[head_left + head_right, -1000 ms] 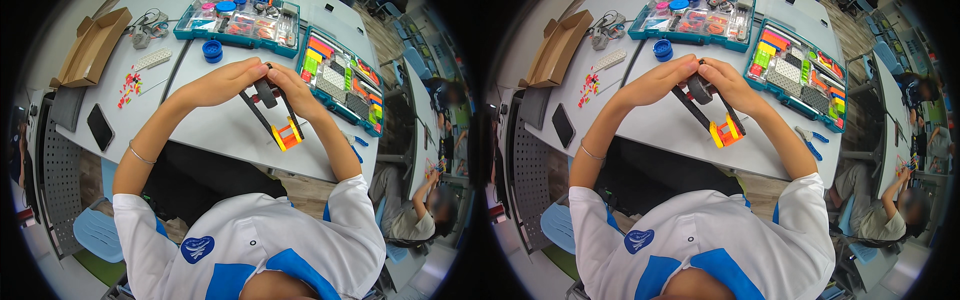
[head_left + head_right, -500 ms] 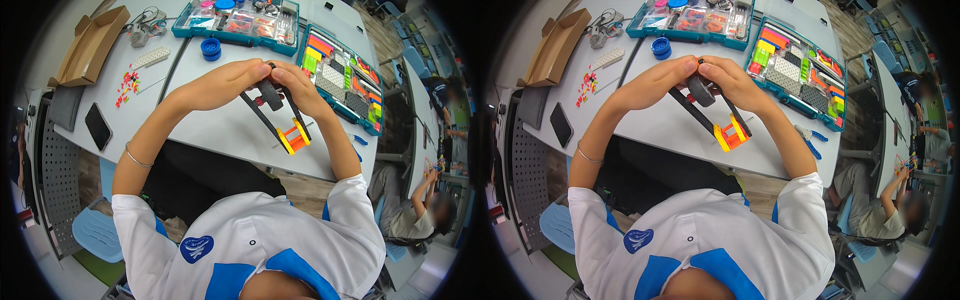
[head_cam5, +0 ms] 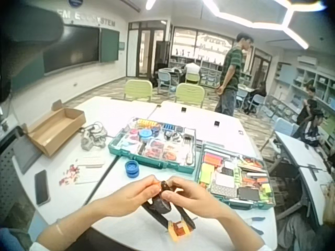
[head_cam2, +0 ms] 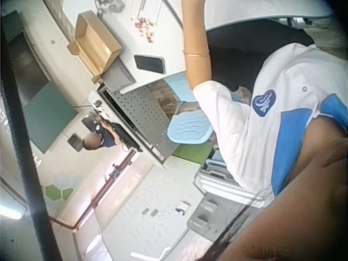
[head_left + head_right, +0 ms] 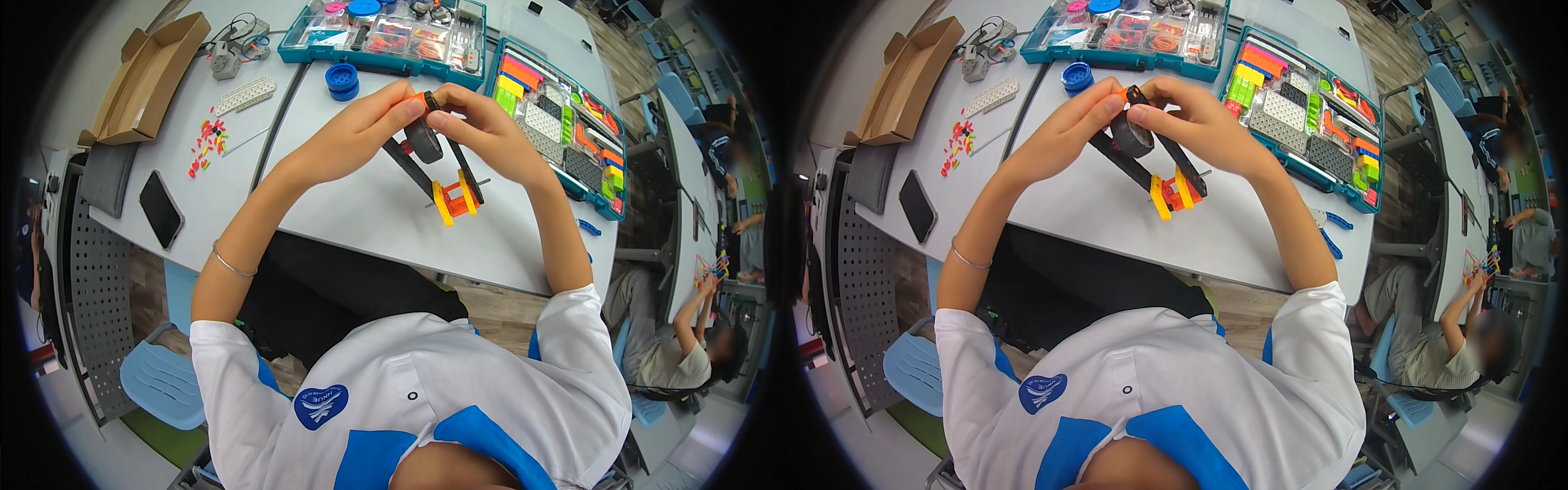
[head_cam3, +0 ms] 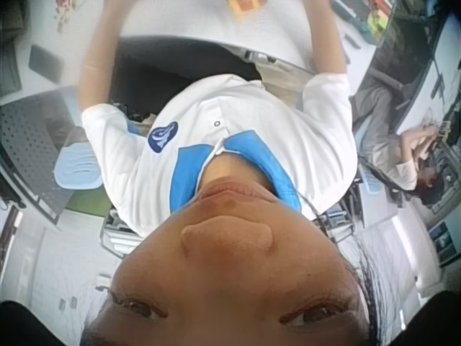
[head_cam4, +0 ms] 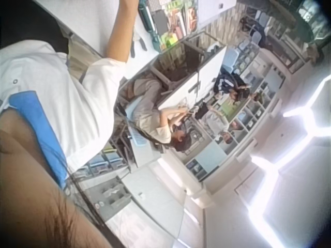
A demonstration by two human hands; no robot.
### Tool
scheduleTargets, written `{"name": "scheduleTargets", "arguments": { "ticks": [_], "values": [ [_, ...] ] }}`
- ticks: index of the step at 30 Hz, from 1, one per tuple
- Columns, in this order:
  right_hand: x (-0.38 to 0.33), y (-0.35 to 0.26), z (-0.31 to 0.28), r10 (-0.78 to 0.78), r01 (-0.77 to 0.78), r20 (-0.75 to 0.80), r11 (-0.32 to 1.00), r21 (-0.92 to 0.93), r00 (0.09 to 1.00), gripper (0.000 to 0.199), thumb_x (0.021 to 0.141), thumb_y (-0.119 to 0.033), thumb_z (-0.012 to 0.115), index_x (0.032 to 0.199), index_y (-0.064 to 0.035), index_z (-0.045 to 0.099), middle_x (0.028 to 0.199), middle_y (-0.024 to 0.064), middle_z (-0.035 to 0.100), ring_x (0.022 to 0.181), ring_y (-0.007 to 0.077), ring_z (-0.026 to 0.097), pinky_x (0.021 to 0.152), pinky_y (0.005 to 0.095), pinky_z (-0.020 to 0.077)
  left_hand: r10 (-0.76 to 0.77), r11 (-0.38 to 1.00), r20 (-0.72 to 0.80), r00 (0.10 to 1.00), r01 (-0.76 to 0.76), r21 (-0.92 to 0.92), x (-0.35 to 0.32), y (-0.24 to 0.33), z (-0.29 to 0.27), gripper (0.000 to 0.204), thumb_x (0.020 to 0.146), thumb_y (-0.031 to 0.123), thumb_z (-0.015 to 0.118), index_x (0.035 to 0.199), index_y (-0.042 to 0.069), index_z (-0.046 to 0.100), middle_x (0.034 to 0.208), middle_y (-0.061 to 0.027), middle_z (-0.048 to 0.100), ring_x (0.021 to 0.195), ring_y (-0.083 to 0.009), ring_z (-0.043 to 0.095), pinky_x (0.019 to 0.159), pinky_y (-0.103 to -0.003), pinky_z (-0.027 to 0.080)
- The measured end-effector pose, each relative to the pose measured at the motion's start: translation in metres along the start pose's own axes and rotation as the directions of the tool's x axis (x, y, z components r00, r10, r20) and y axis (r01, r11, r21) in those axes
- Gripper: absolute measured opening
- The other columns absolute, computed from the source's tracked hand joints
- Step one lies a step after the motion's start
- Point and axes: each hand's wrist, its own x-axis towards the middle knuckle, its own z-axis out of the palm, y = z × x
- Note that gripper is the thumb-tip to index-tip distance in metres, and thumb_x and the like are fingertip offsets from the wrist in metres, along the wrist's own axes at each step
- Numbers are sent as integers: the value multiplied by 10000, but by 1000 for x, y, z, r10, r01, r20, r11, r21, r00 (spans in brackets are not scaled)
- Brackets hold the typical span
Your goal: The person assembles a small structure using colorful interlocking building blocks. They connect beams and connectors, then use a blue plastic tool to cut a small orange piece. The person continues to attach and detach components while working at a white table.
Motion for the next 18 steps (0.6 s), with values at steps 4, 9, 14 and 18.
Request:
{"name": "scheduleTargets", "arguments": {
  "ticks": [4,9,14,18],
  "values": [
    [-4,-8,15,-233,153,-98,850,-505,967,243,994,-240,557,1023,1,573,942,141,582,848,271,609,749,386,491,-19,980,-59,998,30,194,-4,9,4,349,1085,353,370,941,54,479,790,-44,477,758,-128,464,698,-299,392],
    [-8,-11,27,-294,164,-73,703,-692,953,185,984,-160,520,958,23,514,909,195,541,813,389,573,732,453,479,6,898,-44,999,14,440,-9,16,8,327,1069,314,397,950,20,477,769,-156,517,710,-283,512,676,-370,423],
    [-13,-19,23,-179,138,-9,785,-604,984,157,1001,-135,465,1038,15,495,934,183,522,848,368,558,749,443,461,27,860,-3,1000,-21,510,-12,15,7,308,1063,291,398,970,7,471,804,-189,546,753,-346,539,706,-412,436],
    [-13,-17,18,-138,136,43,786,-603,989,166,1010,-142,460,1056,14,492,944,182,524,854,371,555,751,438,459,20,891,7,1000,-21,453,-13,10,7,298,1063,285,394,985,6,464,821,-189,542,762,-345,533,717,-415,437]
  ]
}}
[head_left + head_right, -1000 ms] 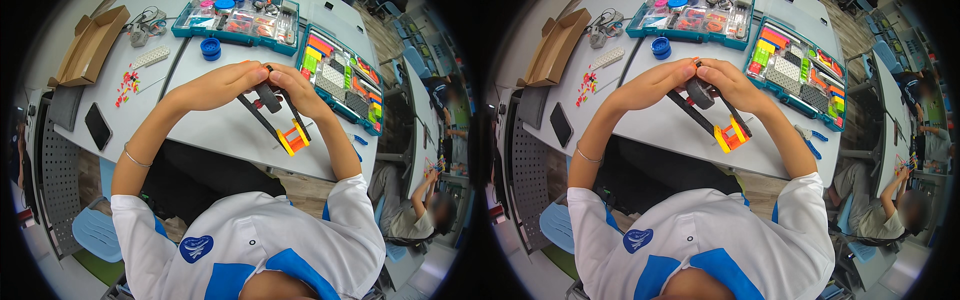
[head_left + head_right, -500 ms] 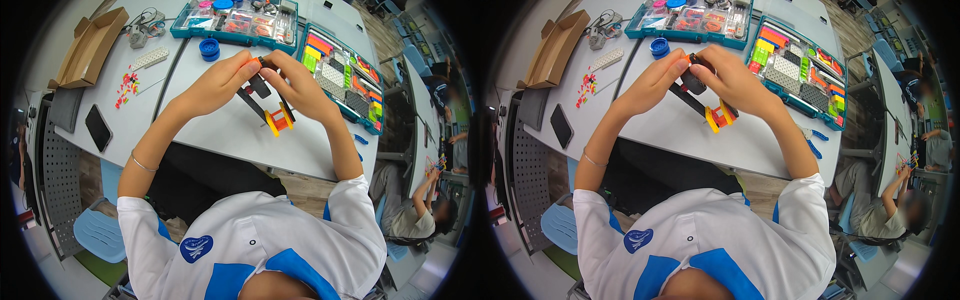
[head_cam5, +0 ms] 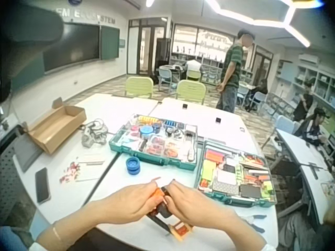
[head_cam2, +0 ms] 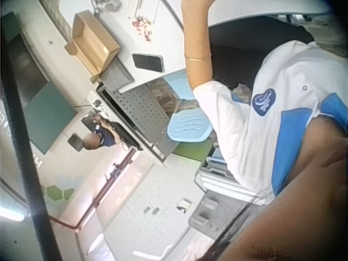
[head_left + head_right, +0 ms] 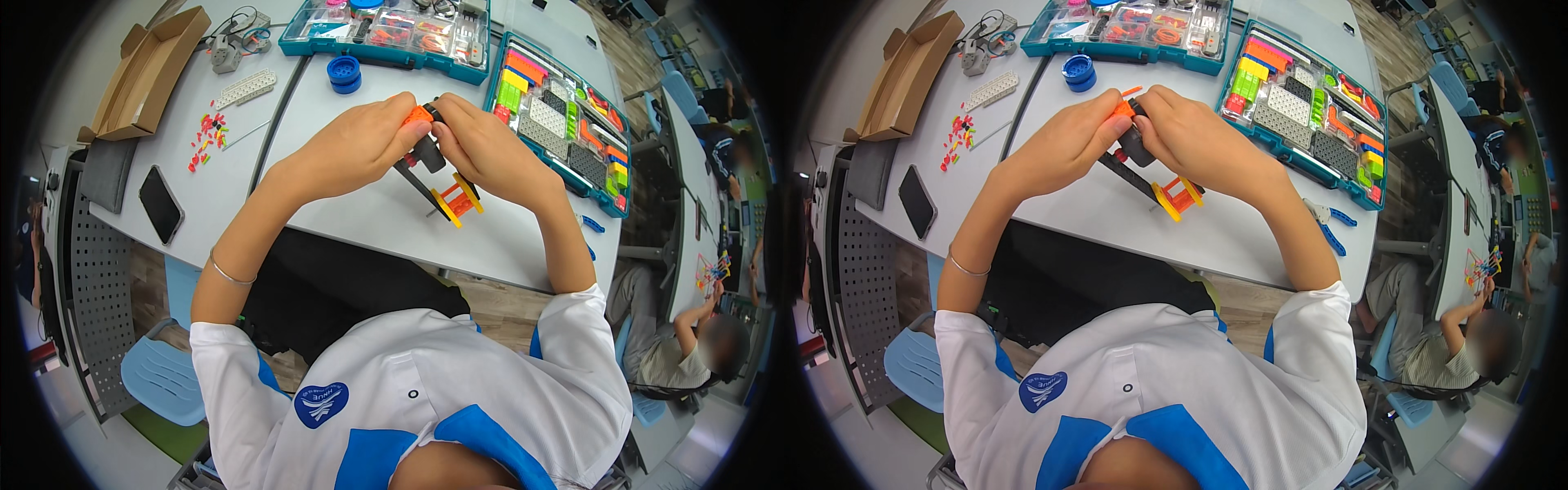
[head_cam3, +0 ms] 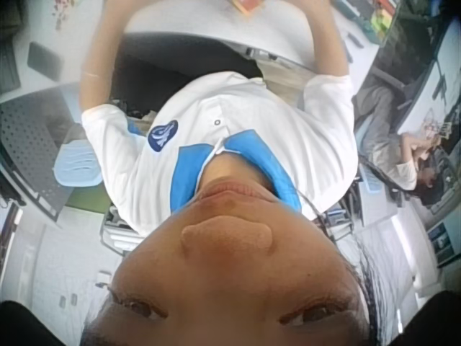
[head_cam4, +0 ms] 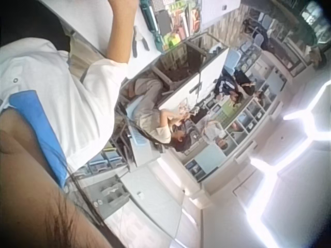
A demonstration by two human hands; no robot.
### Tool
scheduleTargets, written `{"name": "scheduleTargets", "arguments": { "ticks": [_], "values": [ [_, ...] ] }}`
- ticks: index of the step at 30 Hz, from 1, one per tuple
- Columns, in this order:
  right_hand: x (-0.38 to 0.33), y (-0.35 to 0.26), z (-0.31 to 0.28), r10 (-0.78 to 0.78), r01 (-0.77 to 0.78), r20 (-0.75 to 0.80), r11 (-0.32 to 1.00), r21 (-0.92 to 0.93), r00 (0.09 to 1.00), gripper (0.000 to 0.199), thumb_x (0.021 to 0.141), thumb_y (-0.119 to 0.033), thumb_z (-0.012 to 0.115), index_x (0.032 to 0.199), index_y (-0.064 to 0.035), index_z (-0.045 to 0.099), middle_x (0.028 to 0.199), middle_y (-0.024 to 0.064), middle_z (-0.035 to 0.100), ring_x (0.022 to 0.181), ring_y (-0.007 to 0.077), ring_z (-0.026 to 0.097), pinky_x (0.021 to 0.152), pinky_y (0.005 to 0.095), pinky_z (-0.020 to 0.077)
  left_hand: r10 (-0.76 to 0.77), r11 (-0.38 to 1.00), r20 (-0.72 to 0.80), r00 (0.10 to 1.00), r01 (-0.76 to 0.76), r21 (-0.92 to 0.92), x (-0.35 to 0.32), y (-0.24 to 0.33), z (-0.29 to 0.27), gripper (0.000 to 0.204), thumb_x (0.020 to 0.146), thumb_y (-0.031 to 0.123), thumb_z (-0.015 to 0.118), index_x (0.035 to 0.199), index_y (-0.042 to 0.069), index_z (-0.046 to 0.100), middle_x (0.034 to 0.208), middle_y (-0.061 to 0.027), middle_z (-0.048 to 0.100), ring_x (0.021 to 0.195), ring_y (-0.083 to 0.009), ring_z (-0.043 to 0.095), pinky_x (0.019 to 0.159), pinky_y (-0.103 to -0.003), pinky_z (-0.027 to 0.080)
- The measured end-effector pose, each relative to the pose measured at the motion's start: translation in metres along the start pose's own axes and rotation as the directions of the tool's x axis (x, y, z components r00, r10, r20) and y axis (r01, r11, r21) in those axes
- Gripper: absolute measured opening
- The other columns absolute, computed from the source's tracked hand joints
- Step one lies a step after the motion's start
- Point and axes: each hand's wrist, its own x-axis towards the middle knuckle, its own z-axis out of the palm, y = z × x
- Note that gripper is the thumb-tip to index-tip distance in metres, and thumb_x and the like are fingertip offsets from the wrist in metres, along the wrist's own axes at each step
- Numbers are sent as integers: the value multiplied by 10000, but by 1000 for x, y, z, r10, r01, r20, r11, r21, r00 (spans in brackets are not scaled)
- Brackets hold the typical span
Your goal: The person assembles a small structure using colorful interlocking building blocks. They connect beams and connectors, then use a blue plastic tool to cut a small orange piece. The person continues to attach and detach components while working at a white table.
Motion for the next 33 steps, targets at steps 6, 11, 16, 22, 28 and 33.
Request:
{"name": "scheduleTargets", "arguments": {
  "ticks": [6,11,16,22,28,33],
  "values": [
    [1,1,-1,-15,17,-34,998,56,999,206,1020,-187,483,1060,12,519,937,176,548,829,342,571,755,416,473,-23,997,21,999,25,-77,0,2,-6,292,1065,282,388,980,13,463,827,-173,535,747,-323,522,710,-394,436],
    [6,12,-5,40,-46,25,942,331,999,338,1013,-303,551,1149,5,586,1003,156,629,853,244,633,760,346,538,10,1000,-47,999,-11,-24,0,2,-7,301,1068,275,378,947,16,473,798,-161,517,733,-314,517,693,-384,427],
    [9,17,-4,76,-90,52,909,407,996,370,996,-337,590,1154,-4,615,983,114,644,889,183,635,730,315,549,107,979,-136,985,-80,190,0,-2,0,307,1066,263,378,925,13,486,785,-154,511,737,-328,513,707,-402,426],
    [12,12,-8,146,-185,125,890,417,981,335,1015,-301,558,1147,-1,626,875,81,629,728,138,593,646,270,520,87,992,-71,994,-79,101,3,-11,-2,299,1068,259,376,967,9,504,826,-151,523,769,-315,515,728,-389,423],
    [11,18,-7,121,-191,171,851,490,978,358,1009,-339,574,1120,-5,636,845,49,615,664,104,545,600,257,494,-41,986,75,996,52,-158,3,-10,-8,304,1076,278,375,994,10,493,855,-116,519,781,-237,501,763,-352,427],
    [12,28,-3,83,-110,79,873,475,993,393,970,-391,632,1104,-21,650,856,41,617,746,103,567,620,259,498,-45,991,-29,999,41,-127,4,-6,0,304,1073,274,378,970,11,493,857,-120,523,794,-244,511,775,-368,427]
  ]
}}
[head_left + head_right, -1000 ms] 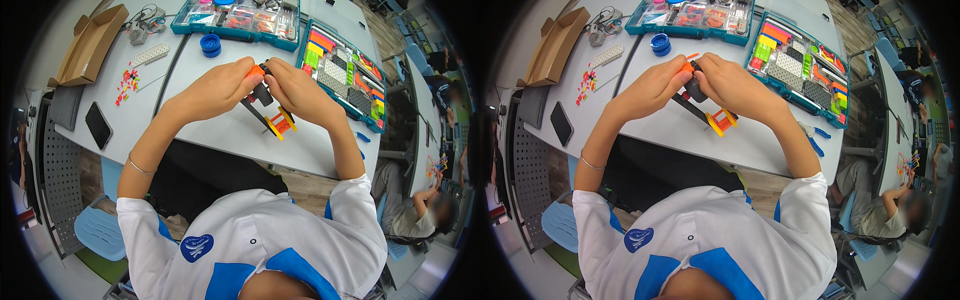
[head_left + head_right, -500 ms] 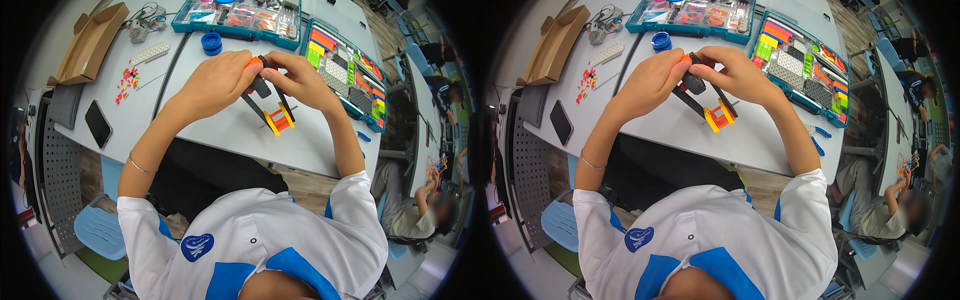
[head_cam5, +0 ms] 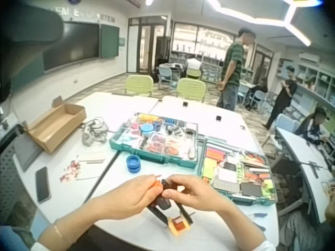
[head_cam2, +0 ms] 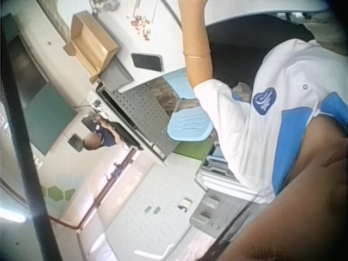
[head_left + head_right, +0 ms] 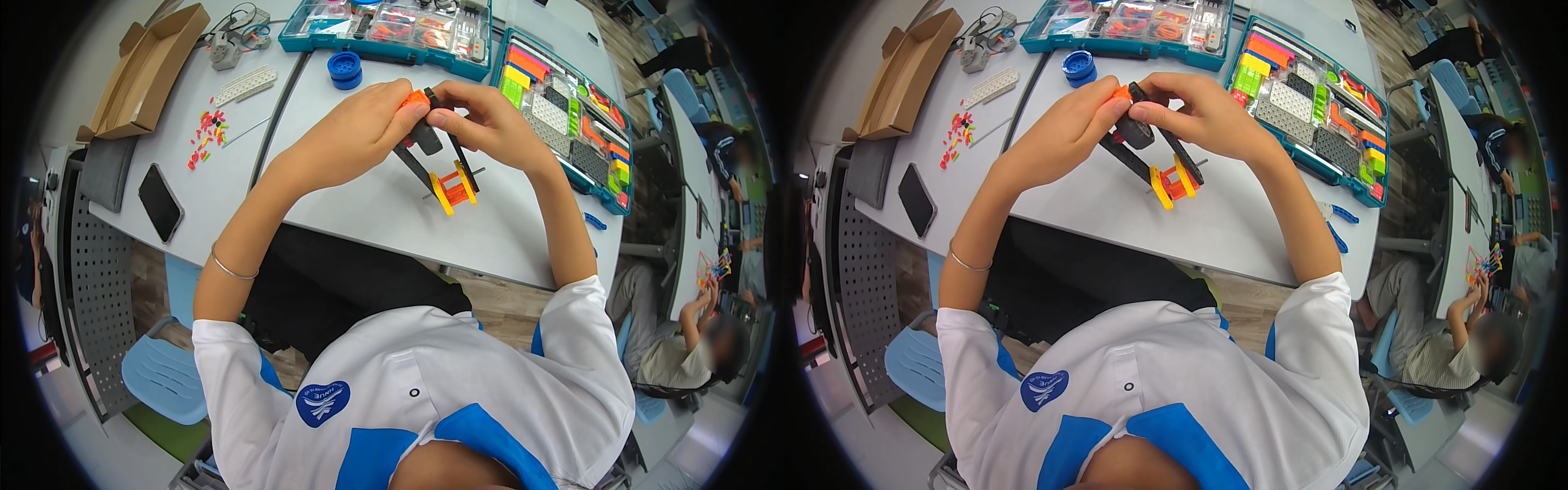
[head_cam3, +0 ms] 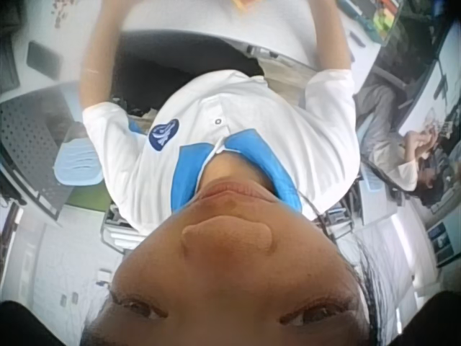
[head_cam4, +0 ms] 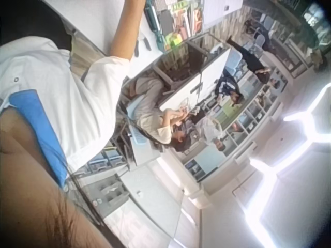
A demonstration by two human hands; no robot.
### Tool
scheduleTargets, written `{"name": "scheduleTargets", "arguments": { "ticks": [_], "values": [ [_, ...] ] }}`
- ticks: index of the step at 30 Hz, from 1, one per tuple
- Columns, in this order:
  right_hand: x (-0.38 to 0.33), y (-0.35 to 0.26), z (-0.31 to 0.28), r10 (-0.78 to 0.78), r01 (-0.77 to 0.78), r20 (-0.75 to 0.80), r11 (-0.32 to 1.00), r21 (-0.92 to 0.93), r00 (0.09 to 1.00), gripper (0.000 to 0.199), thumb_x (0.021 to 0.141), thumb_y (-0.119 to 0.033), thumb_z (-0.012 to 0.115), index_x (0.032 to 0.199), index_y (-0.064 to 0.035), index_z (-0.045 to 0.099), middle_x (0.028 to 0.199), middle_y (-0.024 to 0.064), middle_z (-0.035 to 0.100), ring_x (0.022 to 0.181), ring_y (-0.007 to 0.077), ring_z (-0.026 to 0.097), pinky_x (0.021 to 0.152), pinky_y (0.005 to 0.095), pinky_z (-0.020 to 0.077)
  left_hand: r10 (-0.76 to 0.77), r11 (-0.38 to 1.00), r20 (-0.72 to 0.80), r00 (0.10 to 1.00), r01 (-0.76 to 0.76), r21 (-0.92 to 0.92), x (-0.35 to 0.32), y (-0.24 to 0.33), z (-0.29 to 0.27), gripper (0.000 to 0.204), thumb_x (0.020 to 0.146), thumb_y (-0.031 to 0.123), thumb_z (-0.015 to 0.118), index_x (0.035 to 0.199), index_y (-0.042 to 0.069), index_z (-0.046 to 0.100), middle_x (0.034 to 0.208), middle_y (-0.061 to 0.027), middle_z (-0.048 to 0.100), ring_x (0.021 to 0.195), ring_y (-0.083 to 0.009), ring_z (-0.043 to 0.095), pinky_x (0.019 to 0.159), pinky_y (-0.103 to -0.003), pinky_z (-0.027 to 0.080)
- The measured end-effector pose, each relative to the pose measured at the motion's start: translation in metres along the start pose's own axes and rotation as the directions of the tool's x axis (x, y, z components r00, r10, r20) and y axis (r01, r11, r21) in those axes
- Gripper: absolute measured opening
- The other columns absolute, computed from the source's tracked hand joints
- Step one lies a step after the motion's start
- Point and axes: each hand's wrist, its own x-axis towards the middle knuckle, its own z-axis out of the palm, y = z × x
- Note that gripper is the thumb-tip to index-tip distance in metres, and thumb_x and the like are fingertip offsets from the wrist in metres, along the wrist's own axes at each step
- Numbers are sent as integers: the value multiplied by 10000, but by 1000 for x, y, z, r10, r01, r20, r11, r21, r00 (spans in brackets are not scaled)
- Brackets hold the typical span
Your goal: The person assembles a small structure using colorful interlocking building blocks. They connect beams and connectors, then use a blue plastic tool to cut a small orange piece. The person continues to attach and detach components while working at a white table.
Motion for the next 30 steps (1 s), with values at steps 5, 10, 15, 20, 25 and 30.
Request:
{"name": "scheduleTargets", "arguments": {
  "ticks": [5,10,15,20,25,30],
  "values": [
    [0,0,1,5,-6,-25,1000,-16,1000,389,969,-393,634,1086,-23,661,854,38,614,744,102,573,604,250,492,179,930,-57,982,-150,335,-1,-2,3,294,1067,254,380,957,8,498,845,-139,489,818,-292,489,780,-396,417],
    [0,-4,3,63,-63,-3,995,78,998,323,990,-334,606,1064,-22,648,741,-2,551,590,53,485,500,209,394,166,946,-55,985,-144,292,-1,-5,1,294,1067,254,376,958,7,493,867,-140,469,848,-289,466,793,-393,401],
    [-1,-4,3,58,-59,14,997,49,998,287,1004,-295,587,1057,-19,643,712,-10,541,527,38,453,479,199,367,118,976,7,993,-117,183,-2,-6,-3,288,1067,254,377,973,6,488,873,-134,440,848,-277,450,799,-369,389],
    [-1,0,-1,57,-58,-18,998,-39,998,303,1007,-306,580,1054,-13,637,752,-4,555,525,38,456,484,203,372,133,964,-28,991,-123,237,-6,-6,-4,287,1068,257,375,973,6,475,867,-128,423,846,-271,440,799,-361,384],
    [0,8,-4,120,-121,26,993,16,992,401,977,-418,616,974,-18,636,746,23,572,526,88,527,498,234,438,199,978,-259,945,-174,115,-3,-12,-6,307,1067,286,396,989,0,479,914,-127,474,827,-247,470,797,-346,394],
    [1,15,-11,150,-151,17,989,11,988,330,1009,-351,575,969,-28,630,676,-21,522,507,36,461,469,199,380,-106,968,-297,949,167,190,5,-43,-17,333,1032,321,501,1053,-1,585,968,-115,547,830,-222,528,799,-326,436]
  ]
}}
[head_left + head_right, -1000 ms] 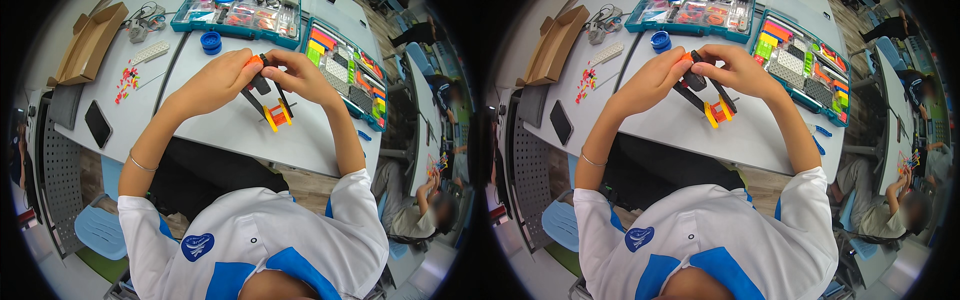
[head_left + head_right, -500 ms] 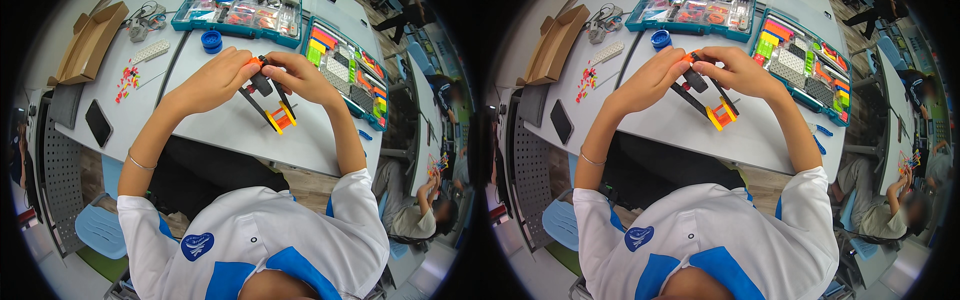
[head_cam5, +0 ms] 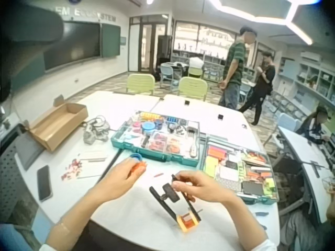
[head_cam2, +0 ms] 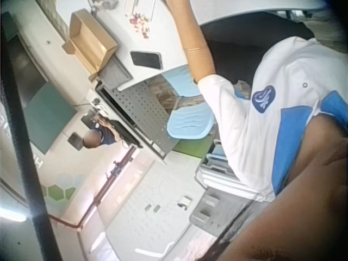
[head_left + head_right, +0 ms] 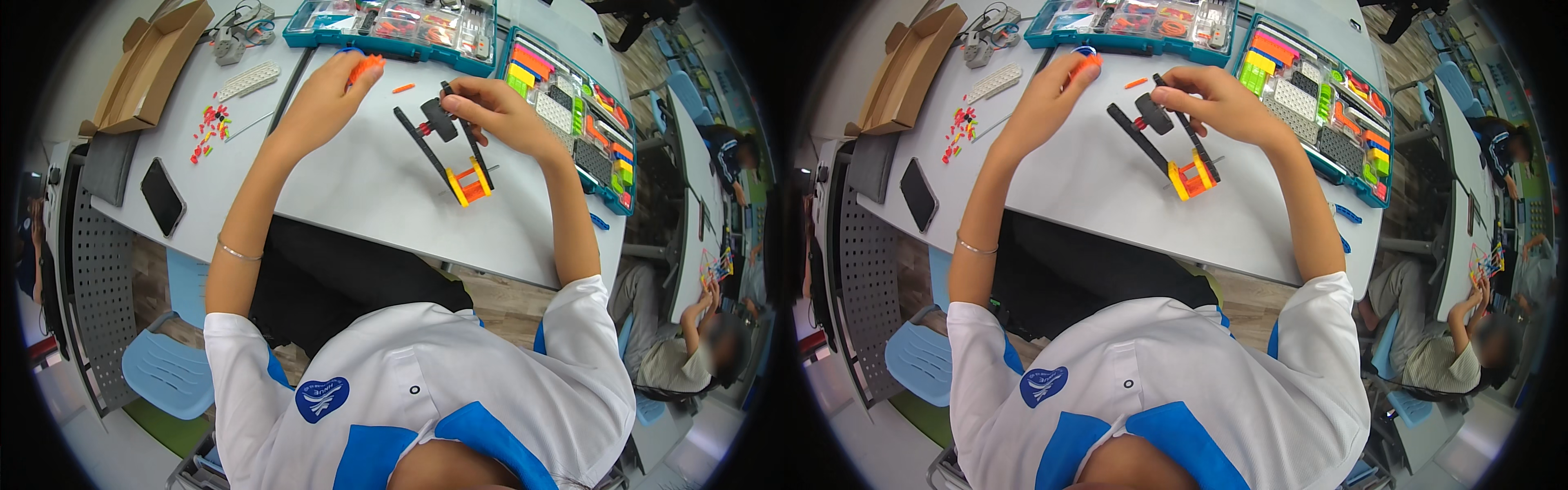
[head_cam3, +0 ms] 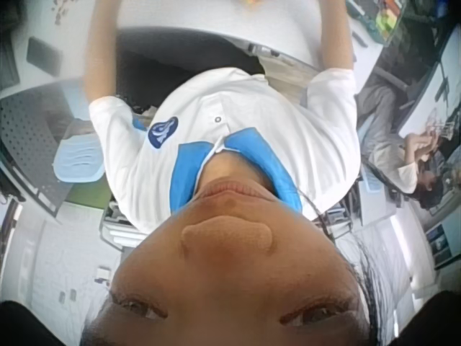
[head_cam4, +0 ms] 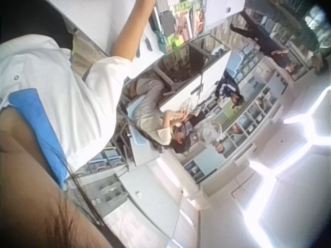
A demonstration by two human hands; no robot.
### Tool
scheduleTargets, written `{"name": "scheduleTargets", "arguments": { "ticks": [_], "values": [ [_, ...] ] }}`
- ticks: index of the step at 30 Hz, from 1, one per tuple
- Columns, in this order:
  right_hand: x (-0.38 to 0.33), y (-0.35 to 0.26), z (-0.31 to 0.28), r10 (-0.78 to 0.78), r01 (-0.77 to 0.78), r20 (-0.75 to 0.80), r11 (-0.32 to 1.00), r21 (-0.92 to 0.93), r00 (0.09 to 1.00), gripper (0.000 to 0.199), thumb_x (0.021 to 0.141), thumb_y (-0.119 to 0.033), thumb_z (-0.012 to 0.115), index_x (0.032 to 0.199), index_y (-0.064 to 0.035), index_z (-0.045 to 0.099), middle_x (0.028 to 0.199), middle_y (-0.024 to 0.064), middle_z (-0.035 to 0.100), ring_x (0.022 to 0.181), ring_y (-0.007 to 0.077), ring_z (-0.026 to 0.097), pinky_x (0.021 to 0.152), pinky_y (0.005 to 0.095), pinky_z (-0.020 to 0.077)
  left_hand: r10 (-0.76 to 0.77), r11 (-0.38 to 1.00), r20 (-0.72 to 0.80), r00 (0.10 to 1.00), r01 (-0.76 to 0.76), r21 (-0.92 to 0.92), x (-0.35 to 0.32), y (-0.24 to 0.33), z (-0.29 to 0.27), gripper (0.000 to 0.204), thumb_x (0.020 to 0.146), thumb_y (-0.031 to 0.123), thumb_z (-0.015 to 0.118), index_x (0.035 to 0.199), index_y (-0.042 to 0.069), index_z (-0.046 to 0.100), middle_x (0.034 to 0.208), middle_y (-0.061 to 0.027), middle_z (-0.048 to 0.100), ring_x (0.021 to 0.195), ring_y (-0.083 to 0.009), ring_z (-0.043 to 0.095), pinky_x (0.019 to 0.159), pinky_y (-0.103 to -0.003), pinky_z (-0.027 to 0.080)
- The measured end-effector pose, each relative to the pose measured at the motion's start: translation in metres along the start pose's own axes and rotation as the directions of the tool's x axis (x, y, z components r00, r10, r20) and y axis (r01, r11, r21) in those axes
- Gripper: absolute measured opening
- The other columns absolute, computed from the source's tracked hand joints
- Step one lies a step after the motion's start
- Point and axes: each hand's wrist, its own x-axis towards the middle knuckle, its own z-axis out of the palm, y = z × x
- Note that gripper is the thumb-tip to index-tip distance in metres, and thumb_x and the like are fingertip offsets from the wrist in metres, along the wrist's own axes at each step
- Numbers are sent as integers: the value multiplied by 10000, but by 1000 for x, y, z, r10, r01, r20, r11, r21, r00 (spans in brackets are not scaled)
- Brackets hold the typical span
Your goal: The person assembles a small structure using colorful interlocking building blocks. They connect beams and connectors, then use a blue plastic tool to cut a small orange piece. The person continues to attach and detach components while working at a white table.
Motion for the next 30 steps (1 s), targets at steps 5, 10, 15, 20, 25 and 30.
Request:
{"name": "scheduleTargets", "arguments": {
  "ticks": [5,10,15,20,25,30],
  "values": [
    [-4,-1,-15,16,-14,-59,999,32,998,319,1017,-342,562,987,-33,635,670,-22,524,499,35,473,471,195,381,61,920,-77,995,-26,391,-5,-51,42,312,946,283,642,1168,68,682,940,-95,548,882,-247,578,791,-350,481],
    [-5,5,-23,16,-15,-83,1000,12,996,319,1025,-339,545,1052,-37,644,688,-17,553,500,33,496,475,191,386,89,932,-223,971,-2,363,-5,-65,57,378,869,316,735,1178,102,701,961,-69,548,884,-222,578,790,-354,488],
    [-4,4,-19,10,-5,-116,999,45,993,325,1027,-336,541,1075,-30,641,716,-11,570,510,34,516,477,190,393,87,947,-369,925,37,318,-10,-54,54,375,829,285,779,1151,106,711,987,-60,572,827,-213,587,733,-335,499],
    [0,1,-15,-13,25,-115,994,106,993,414,995,-429,574,1016,-24,654,684,10,588,507,62,545,516,201,451,98,995,-431,897,-75,71,-24,-19,47,338,869,205,751,1169,61,688,1012,-65,639,848,-162,622,719,-303,513],
    [3,1,4,-4,41,-167,975,217,986,391,1005,-405,564,1013,-22,646,752,4,607,531,61,532,523,202,447,-136,682,-114,984,10,-731,-38,21,65,332,956,144,656,1228,-42,614,1104,-120,680,949,-175,670,826,-315,544],
    [7,9,6,36,-10,-140,984,178,990,396,972,-413,615,1083,-33,636,901,35,635,691,89,575,658,236,485,-217,609,-93,972,60,-791,-48,41,73,359,972,148,634,1254,-69,582,1037,-142,697,897,-186,693,842,-319,553]
  ]
}}
